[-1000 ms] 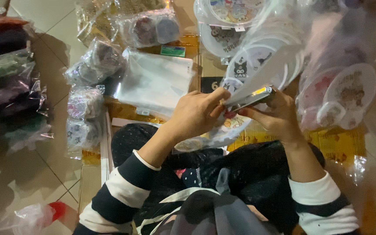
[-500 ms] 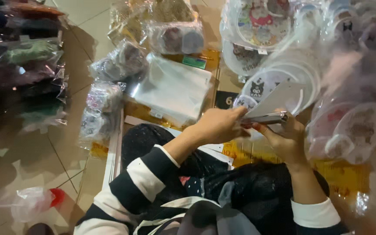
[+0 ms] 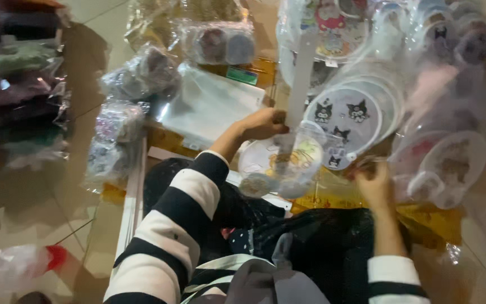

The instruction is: The person sits on the floor and packs cartoon-themed plastic plates and bowls into clear plastic bags. They handle the items one at a time, place them into bags, and seal them using a handheld heat sealer.

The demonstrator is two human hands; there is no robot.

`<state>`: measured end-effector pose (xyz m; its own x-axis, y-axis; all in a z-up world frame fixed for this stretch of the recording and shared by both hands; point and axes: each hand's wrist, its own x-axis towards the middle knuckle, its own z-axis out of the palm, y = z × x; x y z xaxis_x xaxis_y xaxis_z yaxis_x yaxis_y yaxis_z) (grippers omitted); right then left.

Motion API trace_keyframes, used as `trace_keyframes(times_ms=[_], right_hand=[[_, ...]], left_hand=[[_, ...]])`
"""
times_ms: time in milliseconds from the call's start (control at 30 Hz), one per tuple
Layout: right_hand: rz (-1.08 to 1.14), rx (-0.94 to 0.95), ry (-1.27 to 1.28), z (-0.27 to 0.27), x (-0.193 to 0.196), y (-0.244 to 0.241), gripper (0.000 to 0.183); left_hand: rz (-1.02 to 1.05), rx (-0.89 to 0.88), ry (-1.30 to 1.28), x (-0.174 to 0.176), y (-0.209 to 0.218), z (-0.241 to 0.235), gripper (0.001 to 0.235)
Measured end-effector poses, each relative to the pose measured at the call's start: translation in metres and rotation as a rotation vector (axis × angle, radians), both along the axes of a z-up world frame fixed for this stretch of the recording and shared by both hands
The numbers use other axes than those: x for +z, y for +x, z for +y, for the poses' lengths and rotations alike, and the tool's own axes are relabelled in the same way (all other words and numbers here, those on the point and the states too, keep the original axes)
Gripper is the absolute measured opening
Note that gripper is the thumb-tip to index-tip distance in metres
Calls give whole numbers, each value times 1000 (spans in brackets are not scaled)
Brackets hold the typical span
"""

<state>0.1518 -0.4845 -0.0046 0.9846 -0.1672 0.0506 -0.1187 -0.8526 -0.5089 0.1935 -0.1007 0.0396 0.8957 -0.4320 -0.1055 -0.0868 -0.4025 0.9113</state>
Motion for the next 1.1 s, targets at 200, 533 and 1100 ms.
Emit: trace_keyframes(times_ms=[200, 533, 1100], right_hand=[[647, 442, -635, 26, -41, -14, 51], [664, 279, -237, 20, -75, -19, 44], [253, -521, 876, -6, -126, 53, 54]], left_hand=[[60, 60, 201, -31, 36, -16, 36], [120, 275, 700, -99, 53, 3, 25], [-261, 476, 842, -105, -209, 12, 68]])
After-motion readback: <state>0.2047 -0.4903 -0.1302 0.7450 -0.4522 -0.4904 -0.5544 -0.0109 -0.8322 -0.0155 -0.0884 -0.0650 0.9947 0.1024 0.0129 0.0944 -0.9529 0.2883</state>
